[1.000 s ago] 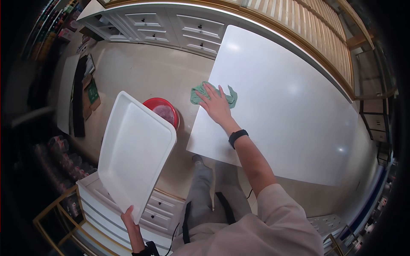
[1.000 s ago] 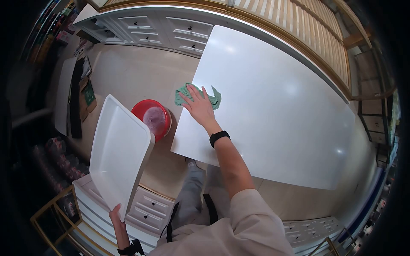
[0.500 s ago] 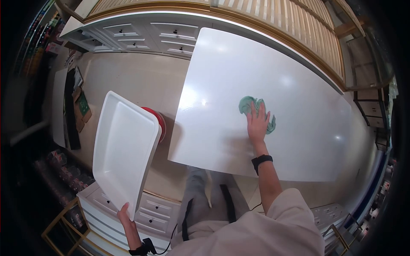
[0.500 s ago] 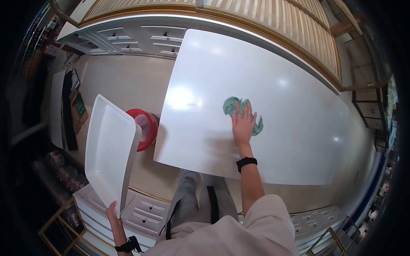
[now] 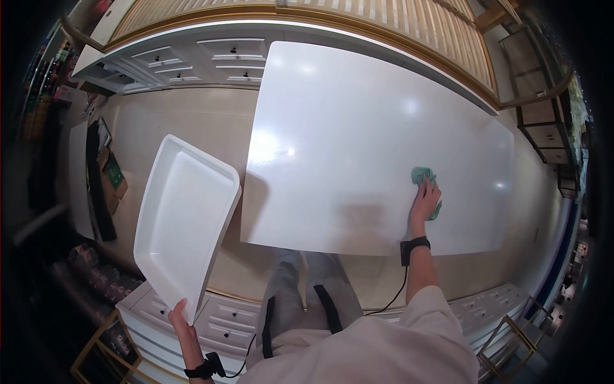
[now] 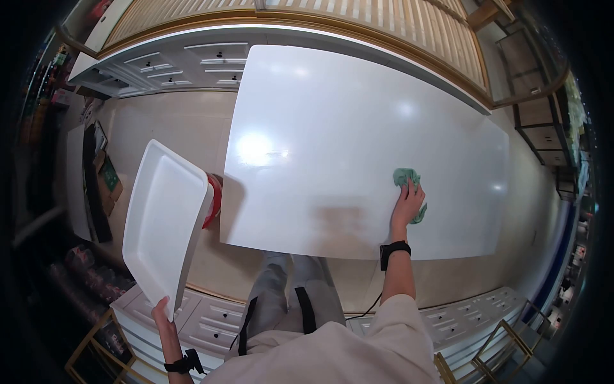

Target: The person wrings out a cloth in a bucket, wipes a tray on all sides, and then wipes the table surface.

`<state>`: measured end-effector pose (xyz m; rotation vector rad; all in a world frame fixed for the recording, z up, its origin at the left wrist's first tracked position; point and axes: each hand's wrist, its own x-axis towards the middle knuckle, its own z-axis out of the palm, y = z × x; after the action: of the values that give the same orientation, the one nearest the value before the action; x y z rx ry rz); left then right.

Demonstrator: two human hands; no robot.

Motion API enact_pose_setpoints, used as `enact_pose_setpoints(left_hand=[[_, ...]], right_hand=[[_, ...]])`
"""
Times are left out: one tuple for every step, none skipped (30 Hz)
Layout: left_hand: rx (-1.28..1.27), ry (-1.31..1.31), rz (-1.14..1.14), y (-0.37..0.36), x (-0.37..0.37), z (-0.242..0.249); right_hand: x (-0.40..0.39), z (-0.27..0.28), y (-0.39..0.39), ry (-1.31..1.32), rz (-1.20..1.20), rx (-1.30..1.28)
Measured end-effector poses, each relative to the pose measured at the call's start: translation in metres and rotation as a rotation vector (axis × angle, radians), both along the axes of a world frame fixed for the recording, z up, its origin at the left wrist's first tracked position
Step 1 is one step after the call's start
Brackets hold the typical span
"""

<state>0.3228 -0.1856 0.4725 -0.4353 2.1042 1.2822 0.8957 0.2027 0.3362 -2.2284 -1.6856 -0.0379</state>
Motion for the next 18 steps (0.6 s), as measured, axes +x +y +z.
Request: enact_pose_setpoints(left_hand=[[-0.003,0.019,-0.012,0.002,0.001,0.003],[-0.001,0.027,-0.010,0.004,0.003,0.006],[0.002,0.034,-0.008,0.005,0.005,0.009],[0.005,0.038,-0.007,0.005,0.006,0.010],[0.021,0.035,-0.011,0.004,0.005,0.009],[0.036,0.031,-0.013,-0.001,0.004,0.007],[0.050,0.027,-0.013,-0.004,0.002,0.006],[0.057,0.022,-0.012,-0.004,0.002,0.006],[0.062,0.017,-0.009,-0.005,0.002,0.007],[0.065,0.014,-0.003,-0.007,0.003,0.007],[0.070,0.017,0.015,-0.010,0.004,0.007],[0.074,0.020,0.033,-0.011,0.005,0.008],[0.076,0.025,0.050,-0.013,0.005,0.008],[0.082,0.024,0.068,-0.014,0.007,0.010],[0.087,0.023,0.086,-0.016,0.010,0.013],[0.093,0.022,0.102,-0.016,0.013,0.014],[0.089,0.031,0.107,-0.018,0.014,0.014],[0.083,0.039,0.112,-0.022,0.016,0.014]], right_hand=[[-0.005,0.005,0.001,0.060,-0.007,0.019],[-0.010,0.009,0.005,0.118,-0.016,0.039],[-0.018,0.017,0.008,0.175,-0.024,0.059],[-0.033,0.033,0.010,0.253,0.026,0.069],[-0.058,0.054,0.011,0.329,0.077,0.080],[-0.084,0.071,0.011,0.405,0.132,0.089],[-0.108,0.079,0.011,0.436,0.210,0.115],[-0.135,0.089,0.009,0.523,0.264,0.089],[-0.163,0.095,0.007,0.556,0.326,0.037],[-0.192,0.095,0.002,0.573,0.427,0.028],[-0.220,0.091,-0.002,0.479,0.523,0.019],[-0.248,0.090,-0.006,0.448,0.628,-0.011],[-0.273,0.083,-0.010,0.480,0.750,-0.009],[-0.296,0.076,-0.014,0.462,0.835,-0.061],[-0.318,0.055,-0.018,0.396,0.910,-0.071],[-0.334,0.038,-0.020,0.313,1.040,-0.085],[-0.345,0.027,-0.019,0.228,1.168,-0.096],[-0.351,0.024,-0.016,0.177,1.178,-0.082]])
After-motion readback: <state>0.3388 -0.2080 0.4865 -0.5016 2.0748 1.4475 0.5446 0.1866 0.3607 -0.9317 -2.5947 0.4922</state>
